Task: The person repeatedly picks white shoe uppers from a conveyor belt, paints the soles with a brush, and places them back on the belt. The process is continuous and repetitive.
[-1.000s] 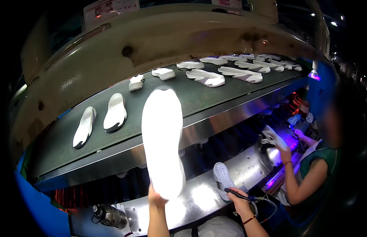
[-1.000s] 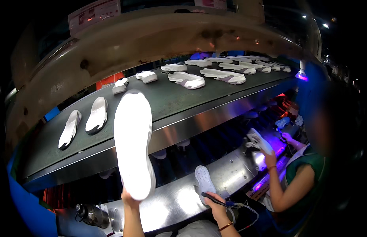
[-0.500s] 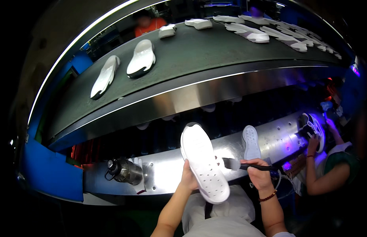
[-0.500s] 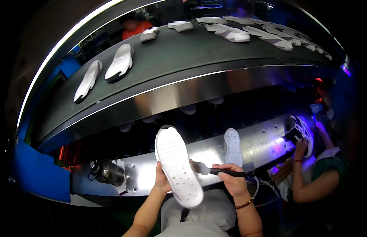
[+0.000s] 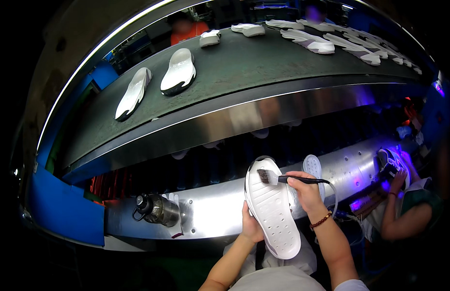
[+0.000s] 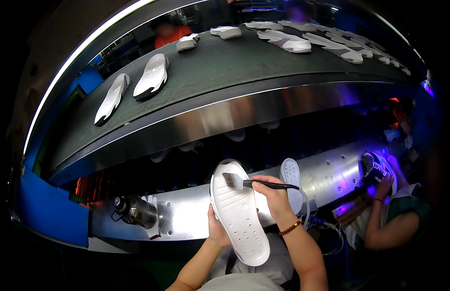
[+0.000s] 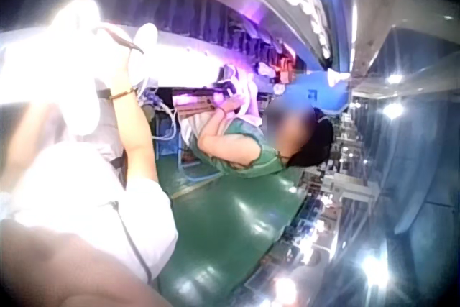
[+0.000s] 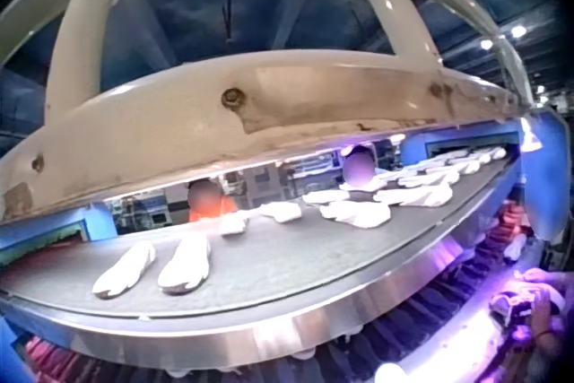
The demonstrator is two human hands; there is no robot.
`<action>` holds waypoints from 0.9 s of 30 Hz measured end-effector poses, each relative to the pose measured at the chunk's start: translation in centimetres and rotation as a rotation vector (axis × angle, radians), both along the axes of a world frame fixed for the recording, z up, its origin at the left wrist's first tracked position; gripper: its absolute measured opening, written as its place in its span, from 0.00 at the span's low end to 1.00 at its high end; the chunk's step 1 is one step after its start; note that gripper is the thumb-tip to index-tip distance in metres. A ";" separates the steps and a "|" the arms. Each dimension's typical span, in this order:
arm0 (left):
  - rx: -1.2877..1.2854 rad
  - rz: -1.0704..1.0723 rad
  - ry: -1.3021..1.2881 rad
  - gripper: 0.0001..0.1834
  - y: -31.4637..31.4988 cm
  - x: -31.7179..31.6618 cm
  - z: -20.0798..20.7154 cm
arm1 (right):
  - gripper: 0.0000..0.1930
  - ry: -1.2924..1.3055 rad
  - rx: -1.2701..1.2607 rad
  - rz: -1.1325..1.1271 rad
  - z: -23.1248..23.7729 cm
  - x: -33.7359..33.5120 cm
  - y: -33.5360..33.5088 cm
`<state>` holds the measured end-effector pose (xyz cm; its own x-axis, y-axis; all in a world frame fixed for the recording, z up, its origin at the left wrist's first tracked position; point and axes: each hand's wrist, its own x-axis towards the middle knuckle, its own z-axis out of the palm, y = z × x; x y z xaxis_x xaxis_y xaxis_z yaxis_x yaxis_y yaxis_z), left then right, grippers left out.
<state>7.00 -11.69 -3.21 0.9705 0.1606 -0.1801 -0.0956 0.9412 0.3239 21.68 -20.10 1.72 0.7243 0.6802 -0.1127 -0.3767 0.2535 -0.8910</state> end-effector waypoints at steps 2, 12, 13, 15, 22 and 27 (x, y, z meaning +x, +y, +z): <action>0.003 -0.026 -0.075 0.42 -0.2 0.1 0.2 | 0.10 -0.032 -0.021 0.006 0.9 0.3 0.1; 0.057 0.176 0.269 0.39 -2.1 2.0 0.0 | 0.08 -1.224 -0.298 -0.161 3.1 -2.5 1.4; 0.057 0.203 0.277 0.39 -2.0 2.0 -0.5 | 0.08 -1.155 -0.271 -0.102 3.4 -3.5 1.3; 0.076 0.322 0.261 0.37 -1.1 2.0 0.3 | 0.09 -1.140 -0.307 0.017 2.2 -4.8 0.2; 0.127 0.109 0.030 0.40 2.4 -0.7 0.9 | 0.09 -0.812 -0.288 0.579 2.0 -5.2 -6.6; 0.045 0.014 0.038 0.43 -0.6 -0.1 3.4 | 0.09 -0.700 -0.223 0.116 6.5 -2.3 -3.0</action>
<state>6.86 -12.30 0.21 0.9607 0.1830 -0.2086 -0.0957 0.9242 0.3698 19.39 -23.07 8.22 0.6023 0.7715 0.2048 0.2850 0.0318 -0.9580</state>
